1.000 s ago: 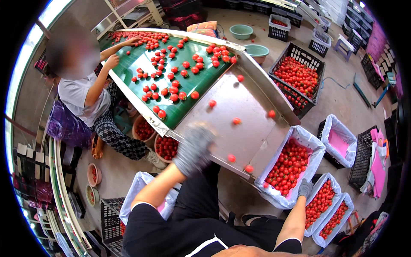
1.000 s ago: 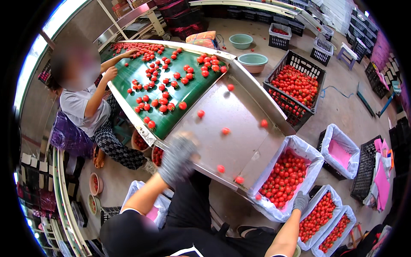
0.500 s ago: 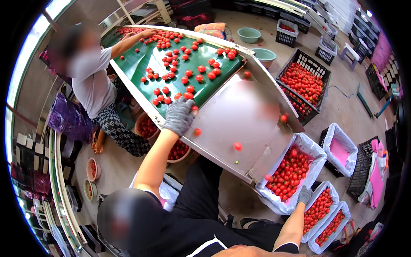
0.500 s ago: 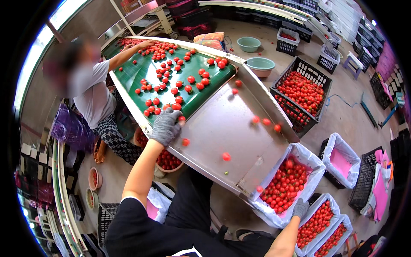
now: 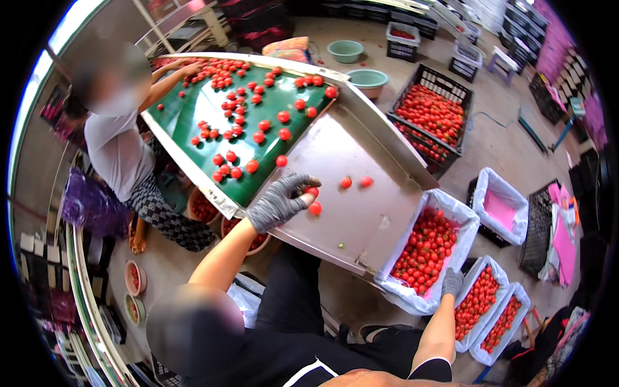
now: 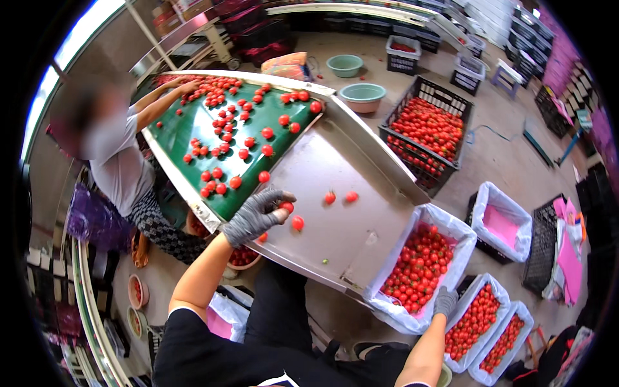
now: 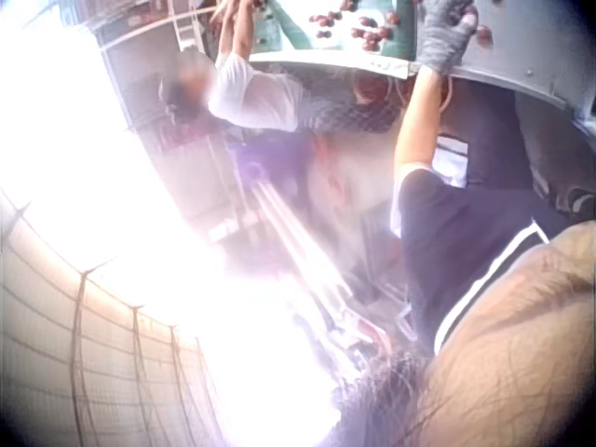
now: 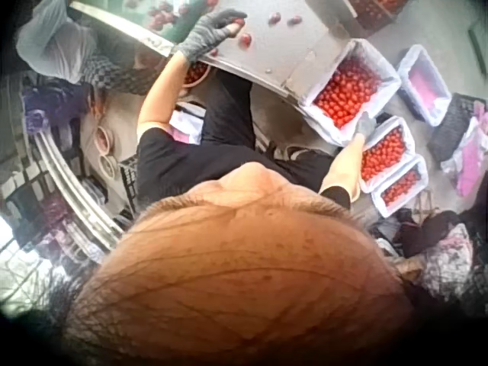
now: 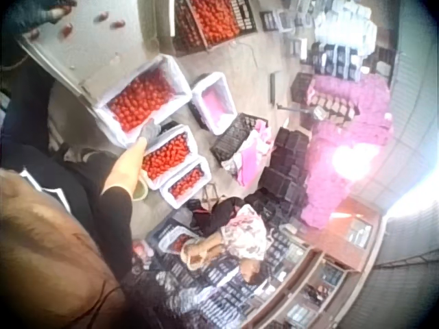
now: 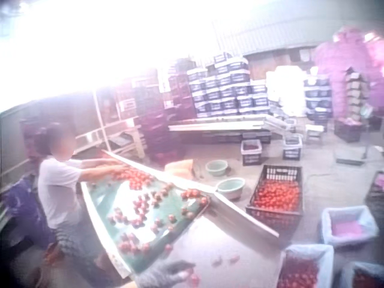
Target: The person sorts and packs red tomatoes from a conveyor belt into plastic crates by hand, moving the crates and arranging the fruit to fill them.
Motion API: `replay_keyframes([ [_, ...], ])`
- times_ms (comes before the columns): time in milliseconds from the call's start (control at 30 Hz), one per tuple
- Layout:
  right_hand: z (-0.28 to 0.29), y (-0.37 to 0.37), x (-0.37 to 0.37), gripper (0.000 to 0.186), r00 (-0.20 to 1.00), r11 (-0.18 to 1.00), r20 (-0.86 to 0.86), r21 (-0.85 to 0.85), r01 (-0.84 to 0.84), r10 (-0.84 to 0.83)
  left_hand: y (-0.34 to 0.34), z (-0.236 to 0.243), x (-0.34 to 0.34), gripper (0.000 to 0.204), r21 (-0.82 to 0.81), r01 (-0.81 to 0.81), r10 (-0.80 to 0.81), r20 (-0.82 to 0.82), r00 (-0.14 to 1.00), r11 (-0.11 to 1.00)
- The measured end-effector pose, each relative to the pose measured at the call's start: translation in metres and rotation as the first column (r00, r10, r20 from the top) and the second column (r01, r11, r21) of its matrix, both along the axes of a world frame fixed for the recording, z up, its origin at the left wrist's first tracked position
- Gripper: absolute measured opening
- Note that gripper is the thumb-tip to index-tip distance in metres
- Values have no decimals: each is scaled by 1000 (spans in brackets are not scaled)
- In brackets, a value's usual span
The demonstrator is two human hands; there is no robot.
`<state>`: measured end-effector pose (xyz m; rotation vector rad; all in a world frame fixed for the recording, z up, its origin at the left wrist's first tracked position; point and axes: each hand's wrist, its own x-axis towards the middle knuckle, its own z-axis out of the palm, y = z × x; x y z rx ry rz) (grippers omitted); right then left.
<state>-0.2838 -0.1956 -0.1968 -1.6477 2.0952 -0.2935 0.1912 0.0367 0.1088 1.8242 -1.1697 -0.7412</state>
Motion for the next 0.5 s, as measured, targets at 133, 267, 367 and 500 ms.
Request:
replay_keyframes([
  [133,-5,-2,-4,59,995,997,85,70,45,-51,-23,13,-24,38,14,-29,31,-543,839,999],
  [267,-6,0,-3,59,994,997,90,43,60,-64,-32,8,-42,44,-16,5,-14,-595,804,1000],
  [367,-5,2,-10,59,993,997,88,20,77,-79,-41,3,-51,45,-15,49,-48,-624,780,999],
  [500,19,7,5,54,998,997,-2,38,66,-66,-56,-14,-58,43,100,196,-96,-607,789,975],
])
